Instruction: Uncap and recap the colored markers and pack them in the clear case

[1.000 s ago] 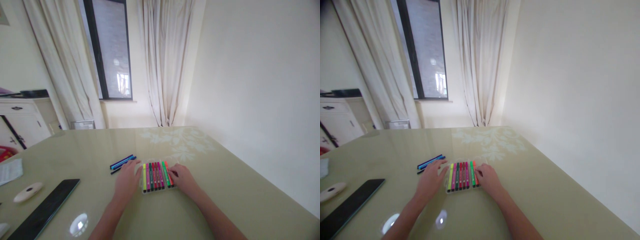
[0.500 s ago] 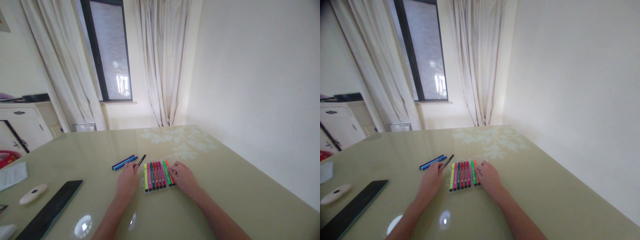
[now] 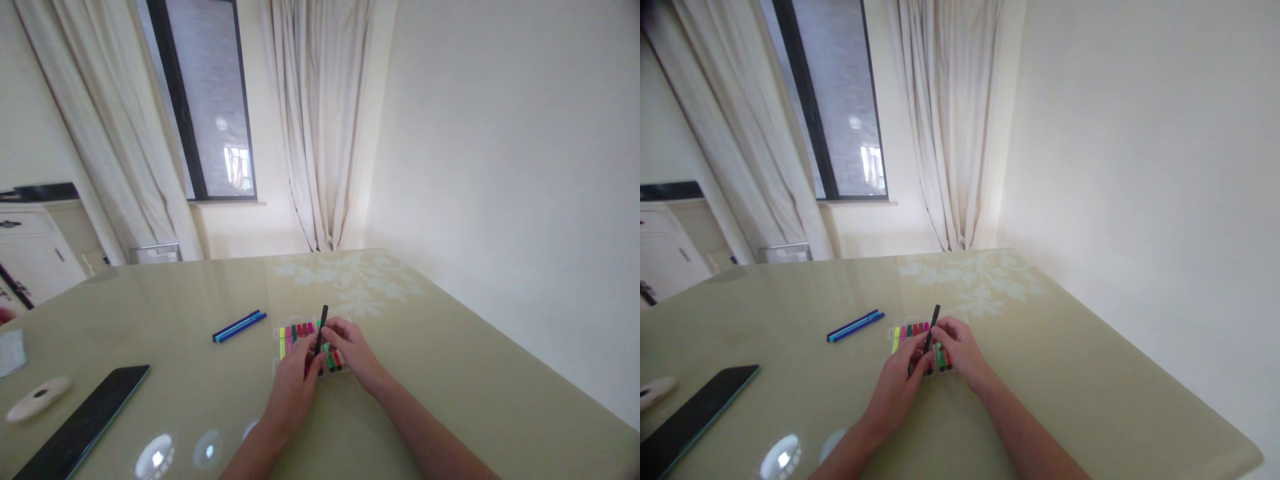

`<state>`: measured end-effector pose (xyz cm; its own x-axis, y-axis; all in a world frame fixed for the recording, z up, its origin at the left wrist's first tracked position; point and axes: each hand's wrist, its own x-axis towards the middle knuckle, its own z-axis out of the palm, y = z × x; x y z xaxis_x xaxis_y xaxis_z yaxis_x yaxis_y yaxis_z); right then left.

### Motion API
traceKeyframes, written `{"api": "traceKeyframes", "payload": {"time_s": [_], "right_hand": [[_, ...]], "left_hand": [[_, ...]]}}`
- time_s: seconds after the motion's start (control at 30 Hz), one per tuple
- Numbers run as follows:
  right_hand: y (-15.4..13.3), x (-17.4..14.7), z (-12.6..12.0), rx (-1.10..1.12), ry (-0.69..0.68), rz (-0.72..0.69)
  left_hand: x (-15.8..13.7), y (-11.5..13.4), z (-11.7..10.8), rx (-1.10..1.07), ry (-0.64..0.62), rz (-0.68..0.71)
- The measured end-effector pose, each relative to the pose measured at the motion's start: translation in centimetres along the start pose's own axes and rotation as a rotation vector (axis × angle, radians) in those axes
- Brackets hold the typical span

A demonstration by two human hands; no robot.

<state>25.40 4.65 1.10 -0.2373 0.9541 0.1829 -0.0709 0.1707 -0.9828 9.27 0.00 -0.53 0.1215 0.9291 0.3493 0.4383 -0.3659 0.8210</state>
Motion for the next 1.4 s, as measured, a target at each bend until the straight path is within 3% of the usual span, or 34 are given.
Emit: {"api": "traceKeyframes", "payload": {"time_s": [0.23, 0.4, 0.57, 0.77, 1.0, 1.17, 1.4], "right_hand": [[0.0, 0.2, -0.1, 0.093, 0.062, 0.055], [-0.2, 0.9, -1.9, 0.111, 0.235, 0.020], [0.2, 1.2, -3.9, -0.292, 0.229, 0.009], [0.8, 0.9, -3.3, -0.596, 0.179, 0.051], [0.0, 0.6, -3.0, -0.650, 0.169, 0.072], [-0.2, 0.1, -2.5, -0.880, 0.075, 0.045], [-0.6, 0.0, -2.5, -1.106, 0.045, -0.033]], "left_hand": [[-0.3, -0.1, 0.3, 0.054, -0.040, -0.036], [-1.1, -0.2, 0.4, 0.404, -0.156, 0.219], [-1.2, 0.4, 0.5, 0.647, -0.216, 0.303], [-1.3, 0.9, 0.6, 0.708, -0.212, 0.302], [-1.4, 0.0, 1.2, 0.750, -0.192, 0.308], [-1.5, -0.2, 1.2, 0.787, -0.177, 0.356], [-1.5, -0.4, 1.1, 0.795, -0.184, 0.362]]}}
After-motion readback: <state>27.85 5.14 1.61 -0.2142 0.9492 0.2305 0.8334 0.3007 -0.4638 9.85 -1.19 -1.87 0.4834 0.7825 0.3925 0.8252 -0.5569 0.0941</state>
